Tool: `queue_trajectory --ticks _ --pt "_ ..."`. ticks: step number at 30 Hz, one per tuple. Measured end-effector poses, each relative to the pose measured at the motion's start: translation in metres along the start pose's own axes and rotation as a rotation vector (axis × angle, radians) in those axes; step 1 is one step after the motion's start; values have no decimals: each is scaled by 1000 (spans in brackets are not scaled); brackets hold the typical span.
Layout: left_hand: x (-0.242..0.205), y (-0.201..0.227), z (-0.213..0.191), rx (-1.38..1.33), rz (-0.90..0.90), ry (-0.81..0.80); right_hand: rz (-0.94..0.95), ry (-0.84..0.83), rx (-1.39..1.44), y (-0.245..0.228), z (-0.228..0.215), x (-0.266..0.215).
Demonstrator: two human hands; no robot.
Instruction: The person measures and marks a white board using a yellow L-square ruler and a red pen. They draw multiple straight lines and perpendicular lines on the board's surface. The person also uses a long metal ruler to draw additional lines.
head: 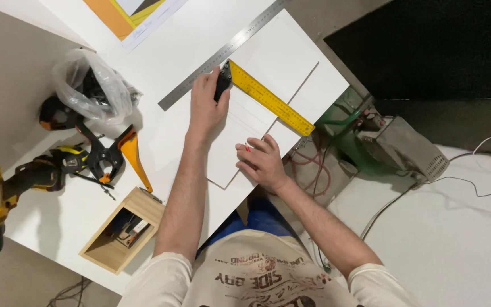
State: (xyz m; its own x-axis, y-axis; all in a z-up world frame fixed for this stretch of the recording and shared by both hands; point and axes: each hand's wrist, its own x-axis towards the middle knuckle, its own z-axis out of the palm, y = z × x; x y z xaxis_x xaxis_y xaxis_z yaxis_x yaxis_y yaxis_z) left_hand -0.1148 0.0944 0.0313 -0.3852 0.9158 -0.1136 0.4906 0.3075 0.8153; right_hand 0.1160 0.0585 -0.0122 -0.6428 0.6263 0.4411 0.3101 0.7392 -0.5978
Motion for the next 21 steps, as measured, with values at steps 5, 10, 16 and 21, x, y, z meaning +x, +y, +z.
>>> queue_trajectory --ticks 5,10,16,21 --pt "0 -4 27 49 18 25 29 5 14 19 -10 -17" --pt "17 26 3 49 -187 -41 53 22 55 28 -4 -24" --pt "27 -2 1 -4 -99 -174 69 41 127 29 -6 -18" --pt "27 -18 10 -52 -60 -128 64 15 119 31 -5 -18"
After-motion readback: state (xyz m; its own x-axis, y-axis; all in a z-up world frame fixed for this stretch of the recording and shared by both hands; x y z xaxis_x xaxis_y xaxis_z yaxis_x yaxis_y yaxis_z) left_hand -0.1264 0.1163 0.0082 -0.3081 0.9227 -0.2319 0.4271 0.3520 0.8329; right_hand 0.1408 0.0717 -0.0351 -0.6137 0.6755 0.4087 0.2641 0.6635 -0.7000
